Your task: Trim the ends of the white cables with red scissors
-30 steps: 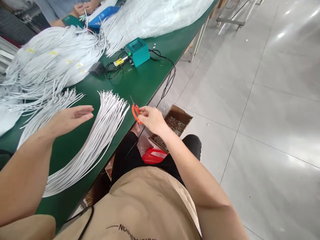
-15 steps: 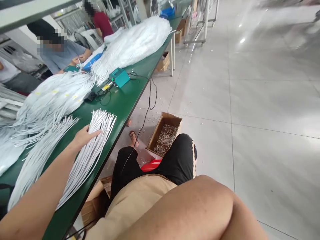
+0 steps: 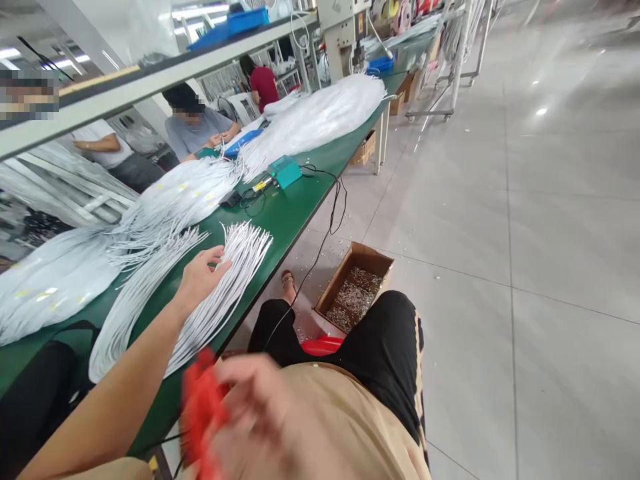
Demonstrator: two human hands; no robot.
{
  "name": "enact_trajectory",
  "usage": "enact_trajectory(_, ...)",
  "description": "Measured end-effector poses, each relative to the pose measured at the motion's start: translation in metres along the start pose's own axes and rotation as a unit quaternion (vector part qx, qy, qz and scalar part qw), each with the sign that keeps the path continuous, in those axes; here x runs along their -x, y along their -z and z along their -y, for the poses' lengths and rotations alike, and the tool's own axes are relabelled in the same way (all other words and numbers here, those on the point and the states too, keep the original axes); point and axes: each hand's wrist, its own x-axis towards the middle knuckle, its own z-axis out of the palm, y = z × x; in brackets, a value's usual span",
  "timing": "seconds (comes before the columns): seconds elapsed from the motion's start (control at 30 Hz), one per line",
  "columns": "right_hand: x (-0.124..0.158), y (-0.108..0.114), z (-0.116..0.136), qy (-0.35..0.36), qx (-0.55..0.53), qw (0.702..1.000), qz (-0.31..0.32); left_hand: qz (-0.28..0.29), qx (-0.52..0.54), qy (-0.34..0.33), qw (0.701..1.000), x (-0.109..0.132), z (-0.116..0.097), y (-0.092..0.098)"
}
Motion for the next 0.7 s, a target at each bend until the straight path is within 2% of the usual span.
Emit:
enact_trajectory(0.07, -0.002, 0.044, -0.003, -0.012, 0.080, 0.990, -0.116, 0.045, -0.007, -0.033, 0.998, 0.029, -0.010, -0.007)
enact_trajectory(0.1, -0.006, 0.071, -0.015, -0.007, 0.159, 0.969, -0.189, 0.060, -0.015, -0.043, 0.997, 0.044, -0.014, -0.012)
enact_trajectory(0.13, -0.010, 0.099, -0.033, -0.007, 0.264, 0.925, -0.274, 0.067, -0.031, -0.050, 0.996, 0.056, -0.018, -0.018)
enact_trajectory(0.17, -0.013, 0.126, -0.057, -0.024, 0.381, 0.850, -0.362, 0.066, -0.056, -0.056, 0.995, 0.067, -0.022, -0.025)
enact_trajectory(0.2, -0.014, 0.151, -0.083, -0.056, 0.487, 0.768, -0.413, 0.055, -0.100, -0.063, 0.991, 0.076, -0.025, -0.032)
enact_trajectory(0.23, -0.013, 0.173, -0.110, -0.095, 0.577, 0.697, -0.416, 0.040, -0.143, -0.061, 0.987, 0.081, -0.028, -0.039)
enact_trajectory(0.27, -0.011, 0.189, -0.135, -0.129, 0.648, 0.641, -0.391, 0.022, -0.177, -0.050, 0.983, 0.084, -0.031, -0.045)
enact_trajectory(0.33, -0.003, 0.210, -0.174, -0.151, 0.673, 0.622, -0.370, -0.005, -0.208, -0.022, 0.978, 0.085, -0.035, -0.054)
enact_trajectory(0.4, 0.003, 0.218, -0.195, -0.153, 0.690, 0.610, -0.358, -0.010, -0.201, -0.014, 0.980, 0.081, -0.036, -0.059)
enact_trajectory(0.53, 0.004, 0.223, -0.206, -0.142, 0.712, 0.593, -0.348, -0.004, -0.177, -0.023, 0.984, 0.081, -0.034, -0.060)
enact_trajectory(0.7, -0.006, 0.232, -0.211, -0.134, 0.720, 0.588, -0.343, -0.024, -0.161, -0.025, 0.986, 0.089, -0.034, -0.060)
